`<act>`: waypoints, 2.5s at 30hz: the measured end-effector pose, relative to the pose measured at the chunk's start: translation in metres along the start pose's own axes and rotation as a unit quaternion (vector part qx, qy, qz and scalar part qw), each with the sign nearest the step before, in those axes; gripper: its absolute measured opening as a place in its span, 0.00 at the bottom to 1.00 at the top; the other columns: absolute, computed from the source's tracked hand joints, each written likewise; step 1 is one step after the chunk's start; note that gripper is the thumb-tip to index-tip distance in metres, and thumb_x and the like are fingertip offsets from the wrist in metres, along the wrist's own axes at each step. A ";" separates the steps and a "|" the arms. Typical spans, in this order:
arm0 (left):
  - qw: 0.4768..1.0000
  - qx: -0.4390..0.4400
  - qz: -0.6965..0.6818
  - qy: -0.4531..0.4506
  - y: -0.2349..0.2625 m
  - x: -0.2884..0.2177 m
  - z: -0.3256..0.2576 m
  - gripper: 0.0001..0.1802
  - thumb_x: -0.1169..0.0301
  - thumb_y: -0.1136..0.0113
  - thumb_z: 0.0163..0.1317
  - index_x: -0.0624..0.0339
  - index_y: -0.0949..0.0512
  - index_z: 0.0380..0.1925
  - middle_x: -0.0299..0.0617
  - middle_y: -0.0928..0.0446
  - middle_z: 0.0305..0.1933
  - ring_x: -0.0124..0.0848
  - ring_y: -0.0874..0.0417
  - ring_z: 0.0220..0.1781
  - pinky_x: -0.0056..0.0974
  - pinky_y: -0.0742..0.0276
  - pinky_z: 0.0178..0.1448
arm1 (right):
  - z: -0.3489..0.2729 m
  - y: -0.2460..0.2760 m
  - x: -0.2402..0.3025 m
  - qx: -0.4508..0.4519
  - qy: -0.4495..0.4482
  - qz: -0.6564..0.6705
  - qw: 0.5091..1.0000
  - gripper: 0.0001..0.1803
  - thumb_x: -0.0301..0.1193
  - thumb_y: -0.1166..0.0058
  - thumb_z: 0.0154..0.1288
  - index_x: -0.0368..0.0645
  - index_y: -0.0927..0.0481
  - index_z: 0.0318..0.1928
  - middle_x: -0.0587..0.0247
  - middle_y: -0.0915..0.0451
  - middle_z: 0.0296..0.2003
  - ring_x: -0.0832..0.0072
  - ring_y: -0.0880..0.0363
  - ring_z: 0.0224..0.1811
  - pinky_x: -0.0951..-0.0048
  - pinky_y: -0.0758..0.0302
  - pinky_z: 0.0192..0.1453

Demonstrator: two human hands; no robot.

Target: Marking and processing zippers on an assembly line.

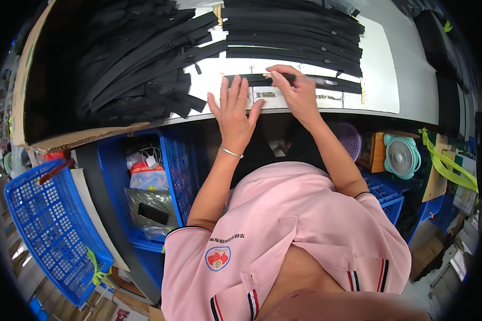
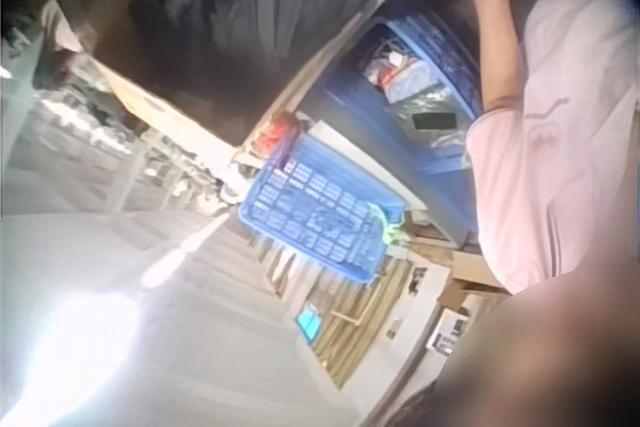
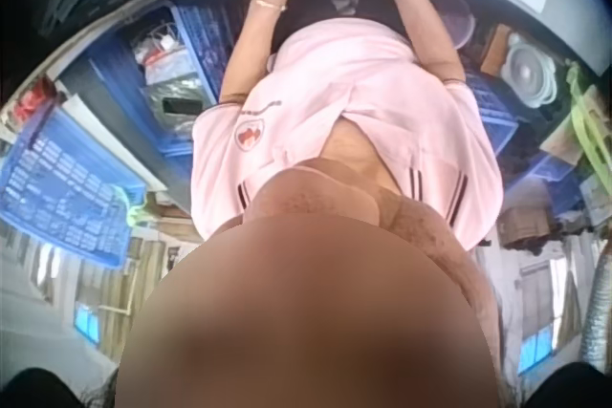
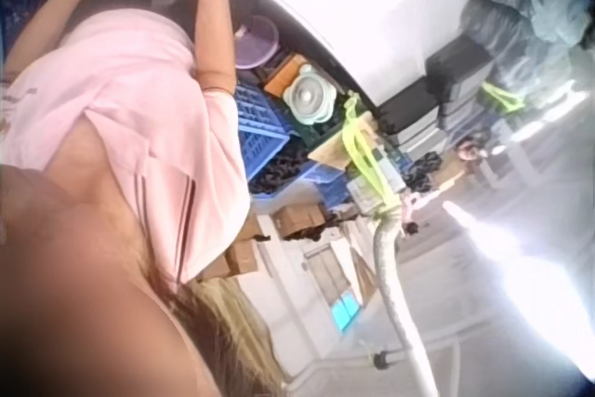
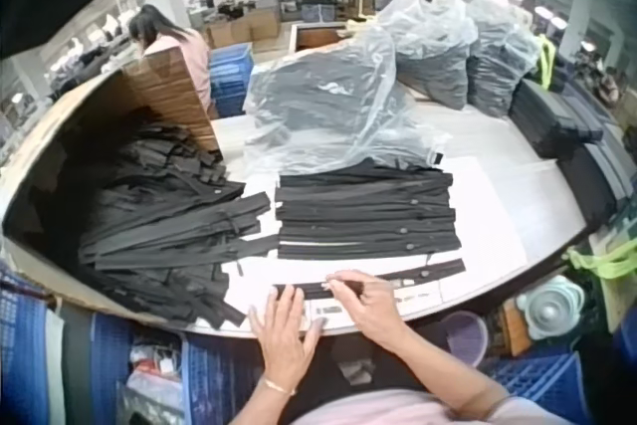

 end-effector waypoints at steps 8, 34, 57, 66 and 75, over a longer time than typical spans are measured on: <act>1.000 -0.013 -0.022 0.013 0.003 0.002 0.001 0.33 0.56 0.30 0.64 0.56 0.23 0.66 0.43 0.26 0.71 0.46 0.35 0.79 0.65 0.60 0.80 | 0.015 -0.031 -0.012 0.006 0.035 -0.098 0.995 0.12 0.28 0.39 0.71 0.29 0.15 0.37 0.61 0.11 0.37 0.77 0.16 0.28 0.76 0.24 0.32; 1.000 -0.011 -0.019 0.000 0.002 -0.001 0.002 0.32 0.55 0.32 0.65 0.58 0.23 0.65 0.43 0.27 0.71 0.47 0.36 0.80 0.68 0.59 0.79 | 0.011 -0.039 -0.017 0.094 0.077 -0.151 0.981 0.10 0.26 0.42 0.72 0.30 0.15 0.36 0.67 0.13 0.33 0.84 0.21 0.29 0.79 0.26 0.34; 0.992 0.081 -0.084 -0.044 -0.034 -0.075 0.009 0.36 0.53 0.36 0.69 0.56 0.30 0.72 0.43 0.33 0.78 0.44 0.40 0.82 0.69 0.67 0.81 | 0.003 0.077 -0.033 -0.083 0.006 -0.156 0.984 0.12 0.28 0.43 0.74 0.30 0.14 0.38 0.67 0.15 0.33 0.85 0.22 0.26 0.80 0.29 0.30; 0.992 0.091 -0.071 -0.049 -0.041 -0.078 0.010 0.31 0.57 0.34 0.68 0.57 0.24 0.67 0.42 0.29 0.75 0.42 0.37 0.80 0.67 0.64 0.81 | 0.002 0.083 -0.031 -0.099 0.010 -0.110 0.989 0.11 0.27 0.41 0.70 0.30 0.16 0.32 0.63 0.13 0.31 0.82 0.19 0.24 0.74 0.27 0.29; 0.993 0.084 -0.060 -0.056 -0.043 -0.077 0.009 0.31 0.58 0.33 0.67 0.56 0.24 0.67 0.42 0.29 0.75 0.42 0.37 0.80 0.67 0.63 0.81 | 0.001 0.074 -0.038 -0.014 0.020 -0.154 0.988 0.11 0.25 0.43 0.71 0.29 0.16 0.33 0.63 0.15 0.28 0.80 0.18 0.29 0.76 0.24 0.35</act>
Point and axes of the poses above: each hand's wrist, its own z-axis towards the middle knuckle, its own y-axis out of the back of the hand, x = y × z, the point moved 9 cm from there along z, towards the middle knuckle
